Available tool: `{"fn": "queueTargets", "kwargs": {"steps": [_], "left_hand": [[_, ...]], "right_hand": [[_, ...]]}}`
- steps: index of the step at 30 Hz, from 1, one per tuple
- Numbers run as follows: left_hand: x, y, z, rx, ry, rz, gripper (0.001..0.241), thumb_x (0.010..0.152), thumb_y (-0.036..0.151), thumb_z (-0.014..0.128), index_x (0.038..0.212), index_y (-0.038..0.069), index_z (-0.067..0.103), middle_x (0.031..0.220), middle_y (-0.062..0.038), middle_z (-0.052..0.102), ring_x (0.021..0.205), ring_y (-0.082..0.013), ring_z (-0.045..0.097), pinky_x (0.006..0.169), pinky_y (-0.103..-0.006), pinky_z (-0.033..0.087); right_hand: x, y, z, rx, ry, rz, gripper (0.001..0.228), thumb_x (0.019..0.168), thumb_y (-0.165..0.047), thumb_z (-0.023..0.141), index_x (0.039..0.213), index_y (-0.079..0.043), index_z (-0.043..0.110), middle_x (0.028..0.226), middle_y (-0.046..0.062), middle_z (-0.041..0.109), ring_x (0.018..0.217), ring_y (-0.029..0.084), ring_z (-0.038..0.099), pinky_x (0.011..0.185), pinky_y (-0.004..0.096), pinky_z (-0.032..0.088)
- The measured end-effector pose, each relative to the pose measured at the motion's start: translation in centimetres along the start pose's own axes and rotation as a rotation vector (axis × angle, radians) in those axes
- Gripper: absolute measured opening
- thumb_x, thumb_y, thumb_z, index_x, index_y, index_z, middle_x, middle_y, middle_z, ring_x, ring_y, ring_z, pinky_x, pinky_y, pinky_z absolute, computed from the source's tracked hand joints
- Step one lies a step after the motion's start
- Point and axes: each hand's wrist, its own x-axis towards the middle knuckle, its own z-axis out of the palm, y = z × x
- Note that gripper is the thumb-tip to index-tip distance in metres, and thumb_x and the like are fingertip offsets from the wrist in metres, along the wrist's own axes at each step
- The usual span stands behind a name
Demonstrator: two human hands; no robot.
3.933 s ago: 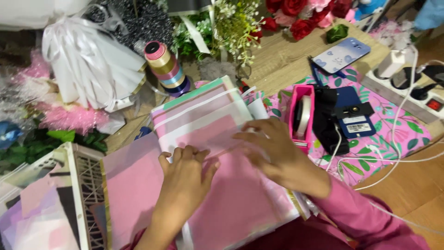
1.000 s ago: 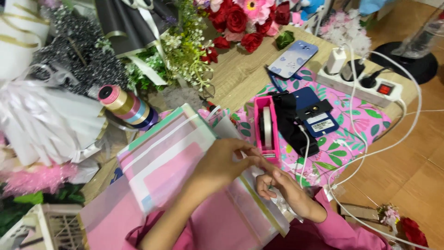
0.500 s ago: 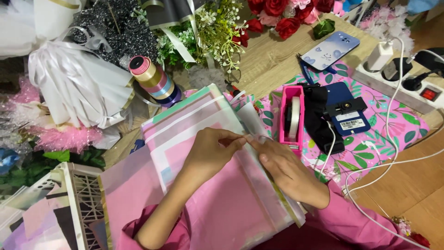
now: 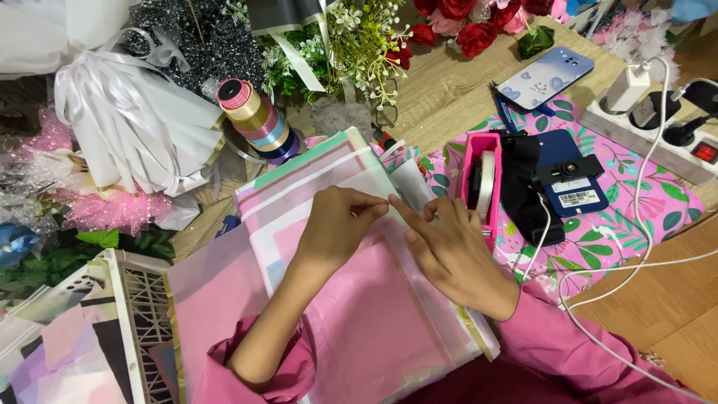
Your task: The person applies clear adhesive tape to the edges of a pink sheet of paper using a pink tape dispenser. They repeatedly pull tape from the dispenser, cut it, and press it onto the paper's borders.
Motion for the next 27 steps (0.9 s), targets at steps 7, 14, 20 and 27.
{"fn": "queueTargets", "kwargs": {"steps": [7, 14, 20, 27], "left_hand": [[1.5, -3.2, 2.1, 0.034, -0.052, -0.071, 0.016, 0.088, 0.015, 0.071, 0.100, 0.011, 0.082, 0.072, -0.013, 0.074, 0.066, -0.0207, 0.067, 0.062, -0.0332, 0.054], [0.3, -1.5, 0.4, -0.033, -0.100, -0.088, 0.049, 0.080, 0.017, 0.075, 0.128, 0.005, 0.071, 0.081, -0.012, 0.076, 0.076, -0.0181, 0.070, 0.072, -0.0316, 0.058], [0.3, -1.0, -0.8, -0.046, -0.121, -0.083, 0.040, 0.082, 0.014, 0.074, 0.120, 0.006, 0.071, 0.079, -0.009, 0.077, 0.070, -0.0144, 0.065, 0.066, -0.0277, 0.054], [-0.4, -1.2, 0.2, -0.051, -0.136, -0.147, 0.040, 0.080, 0.017, 0.079, 0.118, 0.008, 0.070, 0.078, -0.008, 0.072, 0.072, -0.0168, 0.069, 0.068, -0.0306, 0.057]], "right_hand": [[-0.4, -0.1, 0.5, -0.031, -0.053, 0.036, 0.050, 0.104, -0.036, 0.037, 0.150, -0.025, 0.054, 0.100, 0.005, 0.042, 0.097, 0.031, 0.045, 0.087, 0.049, 0.035], [-0.7, -0.1, 0.1, -0.006, -0.048, 0.045, 0.054, 0.101, -0.030, 0.037, 0.152, -0.025, 0.053, 0.102, 0.006, 0.044, 0.101, 0.029, 0.045, 0.086, 0.049, 0.035], [-0.1, -0.6, -0.2, -0.028, -0.013, 0.025, 0.051, 0.101, -0.031, 0.039, 0.150, -0.027, 0.055, 0.101, 0.006, 0.045, 0.099, 0.031, 0.046, 0.086, 0.051, 0.034], [-1.0, -0.6, -0.1, -0.033, -0.064, 0.071, 0.049, 0.102, -0.035, 0.038, 0.145, -0.028, 0.060, 0.105, 0.006, 0.046, 0.104, 0.030, 0.045, 0.087, 0.053, 0.035]]}}
